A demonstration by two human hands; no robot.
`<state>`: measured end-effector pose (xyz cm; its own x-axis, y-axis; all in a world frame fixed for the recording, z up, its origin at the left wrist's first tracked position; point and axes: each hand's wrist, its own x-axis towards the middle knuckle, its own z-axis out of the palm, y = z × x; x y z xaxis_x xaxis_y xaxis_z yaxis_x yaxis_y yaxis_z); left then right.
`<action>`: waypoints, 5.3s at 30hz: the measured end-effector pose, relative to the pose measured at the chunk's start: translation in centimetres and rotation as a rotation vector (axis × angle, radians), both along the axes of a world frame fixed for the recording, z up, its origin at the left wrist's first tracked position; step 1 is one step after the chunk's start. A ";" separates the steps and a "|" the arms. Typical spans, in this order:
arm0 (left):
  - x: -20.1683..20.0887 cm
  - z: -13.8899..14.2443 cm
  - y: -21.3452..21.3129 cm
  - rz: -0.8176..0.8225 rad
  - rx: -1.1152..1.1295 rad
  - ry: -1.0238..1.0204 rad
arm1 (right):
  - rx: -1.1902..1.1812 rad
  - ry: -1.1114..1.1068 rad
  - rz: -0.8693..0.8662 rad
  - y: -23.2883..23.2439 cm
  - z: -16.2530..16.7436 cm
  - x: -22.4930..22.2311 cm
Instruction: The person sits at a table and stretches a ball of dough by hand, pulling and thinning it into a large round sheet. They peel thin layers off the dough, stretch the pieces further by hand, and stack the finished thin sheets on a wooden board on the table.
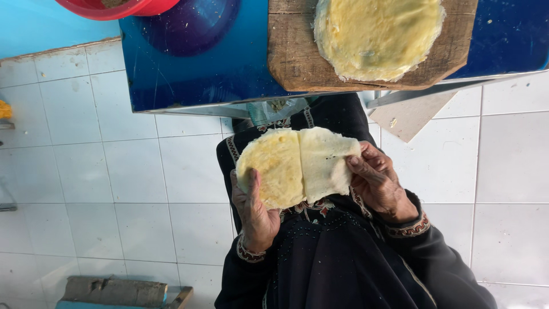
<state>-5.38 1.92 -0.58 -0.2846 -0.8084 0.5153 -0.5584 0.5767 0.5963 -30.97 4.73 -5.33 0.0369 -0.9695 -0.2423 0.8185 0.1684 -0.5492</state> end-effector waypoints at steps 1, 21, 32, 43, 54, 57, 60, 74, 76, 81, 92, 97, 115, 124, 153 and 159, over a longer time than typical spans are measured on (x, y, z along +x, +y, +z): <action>0.0 0.0 -0.1 0.023 0.275 0.383 | 0.004 0.004 -0.023 0.3 0.1 -0.3; 1.0 1.7 -1.6 0.266 1.146 1.201 | -0.571 1.709 -0.381 -6.9 22.8 -12.1; 1.5 1.3 -1.4 0.362 1.199 1.147 | -0.893 2.565 -0.408 -14.1 16.9 -6.0; 0.2 2.4 -1.8 0.213 1.196 1.160 | -0.861 2.563 -0.526 -11.6 18.5 -4.8; -0.4 2.2 -2.0 -0.386 1.192 1.569 | -0.238 0.874 0.193 -4.3 8.7 2.0; -0.3 1.7 -1.6 -0.455 1.144 1.390 | -0.130 0.640 0.199 -2.2 6.6 1.4; 0.1 1.3 -1.5 -0.522 1.325 1.369 | -0.203 0.616 0.117 -1.7 4.8 0.6; -1.3 -1.9 -0.6 -0.436 1.474 1.526 | -0.964 1.533 -0.115 -0.3 9.1 6.2; -1.1 -3.0 -0.4 -0.445 1.446 1.500 | -0.862 1.367 -0.088 -0.8 9.5 6.0; -2.0 -5.4 0.4 -0.579 1.273 1.378 | -0.950 1.494 -0.235 -2.0 8.6 5.7; 0.0 -8.9 1.0 -0.684 0.701 0.623 | -0.454 1.162 0.072 -1.6 6.0 4.1; 0.6 -9.2 1.5 -0.620 0.444 0.300 | -0.697 1.286 -0.033 -1.6 5.6 4.2; 0.4 -10.3 1.5 -0.559 0.517 0.174 | -0.128 0.540 0.173 -1.2 0.9 3.6; -3.4 -4.0 1.0 -0.134 1.195 0.934 | -0.207 0.167 0.186 -1.8 -0.4 3.1; -1.0 -3.1 0.8 -0.260 1.221 0.661 | -0.133 0.532 0.194 -1.7 -0.4 0.4; 3.0 -3.2 -0.1 -0.480 1.452 0.744 | 0.034 0.721 0.248 -1.1 3.3 -3.9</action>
<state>-2.40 1.86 -3.73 -0.6819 -0.6182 -0.3910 0.1133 -0.6173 0.7785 -34.92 3.67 -2.01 0.0738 -0.9451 -0.3184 0.1949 0.3268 -0.9248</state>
